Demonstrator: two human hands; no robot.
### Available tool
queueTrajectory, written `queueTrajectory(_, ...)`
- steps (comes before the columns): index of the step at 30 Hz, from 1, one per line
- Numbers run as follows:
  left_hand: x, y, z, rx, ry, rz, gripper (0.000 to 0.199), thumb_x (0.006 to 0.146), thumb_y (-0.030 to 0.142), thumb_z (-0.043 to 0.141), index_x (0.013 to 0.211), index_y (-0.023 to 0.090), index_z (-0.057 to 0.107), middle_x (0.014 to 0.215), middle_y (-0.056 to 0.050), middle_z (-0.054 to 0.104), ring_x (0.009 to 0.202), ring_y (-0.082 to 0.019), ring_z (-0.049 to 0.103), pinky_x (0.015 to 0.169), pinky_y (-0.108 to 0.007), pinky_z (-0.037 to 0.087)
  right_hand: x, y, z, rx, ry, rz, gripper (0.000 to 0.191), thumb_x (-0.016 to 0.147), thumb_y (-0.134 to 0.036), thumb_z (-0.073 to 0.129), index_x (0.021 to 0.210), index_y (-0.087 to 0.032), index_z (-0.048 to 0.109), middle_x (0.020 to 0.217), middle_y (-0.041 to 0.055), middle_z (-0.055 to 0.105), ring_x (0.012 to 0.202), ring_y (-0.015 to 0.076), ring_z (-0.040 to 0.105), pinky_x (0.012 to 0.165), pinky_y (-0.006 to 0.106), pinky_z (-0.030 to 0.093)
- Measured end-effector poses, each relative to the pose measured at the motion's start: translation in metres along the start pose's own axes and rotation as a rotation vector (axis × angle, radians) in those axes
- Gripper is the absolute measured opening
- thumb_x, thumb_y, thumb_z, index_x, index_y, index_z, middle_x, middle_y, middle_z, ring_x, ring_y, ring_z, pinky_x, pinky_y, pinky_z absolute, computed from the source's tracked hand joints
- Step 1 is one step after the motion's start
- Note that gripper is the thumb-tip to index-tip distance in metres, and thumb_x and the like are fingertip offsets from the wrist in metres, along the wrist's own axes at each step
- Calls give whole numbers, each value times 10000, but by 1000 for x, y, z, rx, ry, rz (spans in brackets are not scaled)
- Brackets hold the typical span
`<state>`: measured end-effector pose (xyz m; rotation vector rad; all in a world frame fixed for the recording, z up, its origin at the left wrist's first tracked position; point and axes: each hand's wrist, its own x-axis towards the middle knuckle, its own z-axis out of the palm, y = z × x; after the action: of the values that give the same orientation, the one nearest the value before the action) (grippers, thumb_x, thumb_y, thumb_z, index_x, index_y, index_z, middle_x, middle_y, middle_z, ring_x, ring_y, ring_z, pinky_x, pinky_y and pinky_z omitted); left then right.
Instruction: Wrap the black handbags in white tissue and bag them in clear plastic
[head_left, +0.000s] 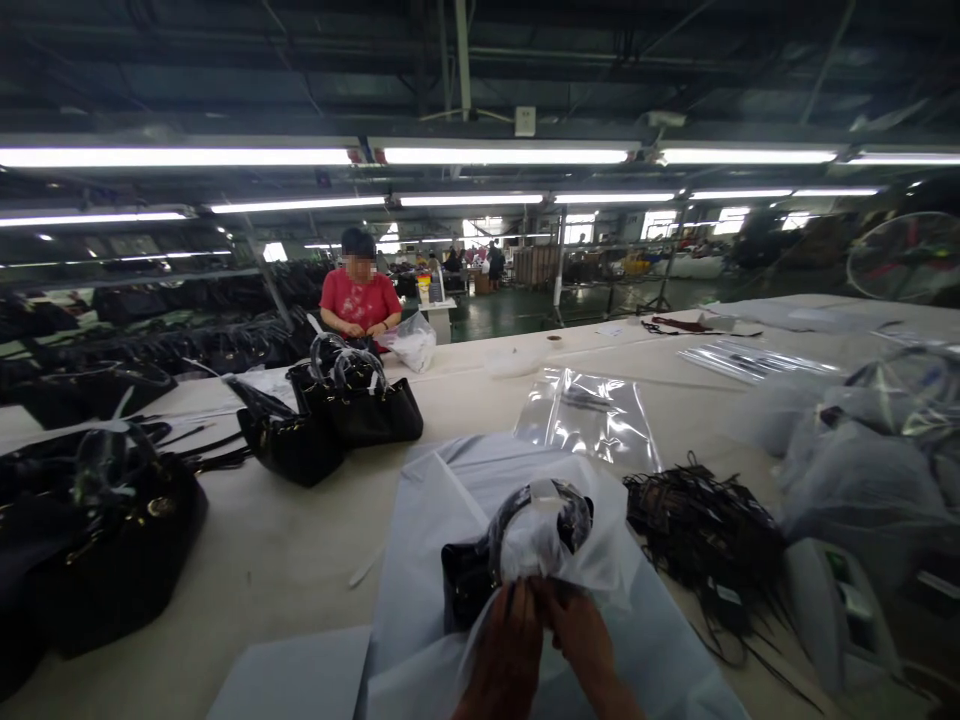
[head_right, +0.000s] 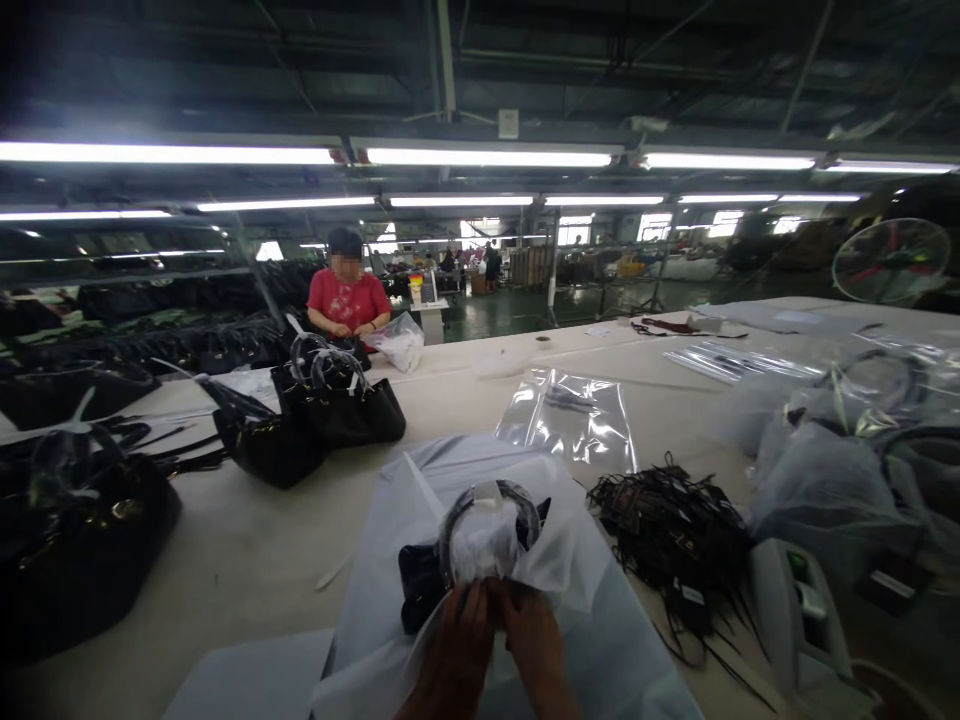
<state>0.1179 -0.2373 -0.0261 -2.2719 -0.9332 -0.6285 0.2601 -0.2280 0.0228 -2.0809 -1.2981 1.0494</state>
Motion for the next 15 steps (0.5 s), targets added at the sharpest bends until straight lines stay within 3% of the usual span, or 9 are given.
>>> queueTrajectory(5,10,-6,-4,-18,96,44,384,878,216,352,1175,81,553,1264,-150,525,1212,-274,443,1077,-458,255,4,30,19,171,-39,1,526,796,-622,379,556,-203,588,389,-3,510,368,133,515,433,232,387)
queueTrajectory(8,20,-7,-18,-87,178,22,341,877,183,346,1092,85,591,1153,-129,590,1165,-265,479,1053,-431,282,4,40,22,262,-97,29,505,805,-602,362,607,-198,590,393,-21,488,337,117,471,366,215,331)
queueTrajectory(12,46,-14,-75,-325,203,-8,277,843,110,365,992,124,598,975,-98,618,1022,-208,542,972,-377,368,-1,41,13,180,-150,-88,436,841,-494,402,633,-181,624,394,-28,473,399,110,495,447,205,377)
queueTrajectory(15,87,-40,-122,-322,349,-224,134,816,157,554,950,155,555,914,-74,578,979,-210,531,911,-373,407,-9,45,7,155,-167,-77,323,827,-410,489,668,-180,651,414,-26,509,460,116,539,534,213,413)
